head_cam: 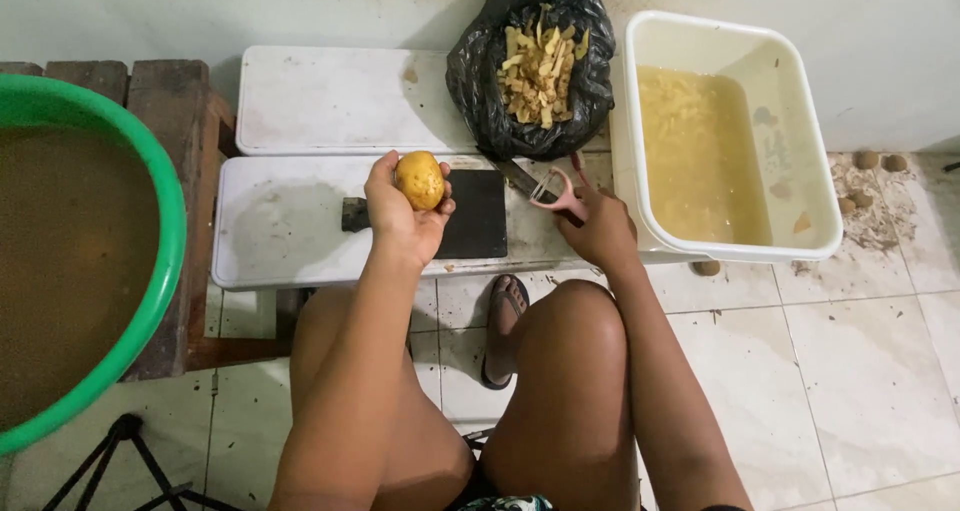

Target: Cleaning a potato with a toothbrush in a bowl of water and then peeling it with a hand peeler.

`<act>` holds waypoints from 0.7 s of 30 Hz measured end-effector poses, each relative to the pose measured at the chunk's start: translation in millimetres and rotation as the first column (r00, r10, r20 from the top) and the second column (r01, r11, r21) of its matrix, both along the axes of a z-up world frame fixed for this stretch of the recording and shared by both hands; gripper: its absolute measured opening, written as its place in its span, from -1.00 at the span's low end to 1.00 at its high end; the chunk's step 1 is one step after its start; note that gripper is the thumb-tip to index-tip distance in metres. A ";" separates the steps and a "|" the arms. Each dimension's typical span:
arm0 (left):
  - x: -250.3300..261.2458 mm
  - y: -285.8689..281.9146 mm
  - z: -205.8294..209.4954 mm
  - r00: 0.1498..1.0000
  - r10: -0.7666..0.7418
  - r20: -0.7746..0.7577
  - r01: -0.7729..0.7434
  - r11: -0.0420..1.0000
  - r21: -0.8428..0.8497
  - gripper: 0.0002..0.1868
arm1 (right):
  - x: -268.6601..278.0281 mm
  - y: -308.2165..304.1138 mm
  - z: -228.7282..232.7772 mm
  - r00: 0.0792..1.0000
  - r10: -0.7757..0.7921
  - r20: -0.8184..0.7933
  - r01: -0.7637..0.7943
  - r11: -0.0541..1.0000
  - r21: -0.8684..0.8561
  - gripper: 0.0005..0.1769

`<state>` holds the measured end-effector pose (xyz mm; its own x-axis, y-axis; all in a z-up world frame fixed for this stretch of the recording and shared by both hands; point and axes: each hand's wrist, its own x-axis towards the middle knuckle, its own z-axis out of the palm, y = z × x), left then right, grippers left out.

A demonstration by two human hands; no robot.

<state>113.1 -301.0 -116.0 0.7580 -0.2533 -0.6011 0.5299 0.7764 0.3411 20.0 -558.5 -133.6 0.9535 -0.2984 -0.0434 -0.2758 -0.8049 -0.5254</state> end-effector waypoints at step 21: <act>-6.5 -6.5 18.8 0.972 0.056 0.230 -0.069 0.996 0.050 -0.44 | -18.6 141.2 47.8 0.755 -0.056 0.653 -0.207 0.925 0.320 -0.89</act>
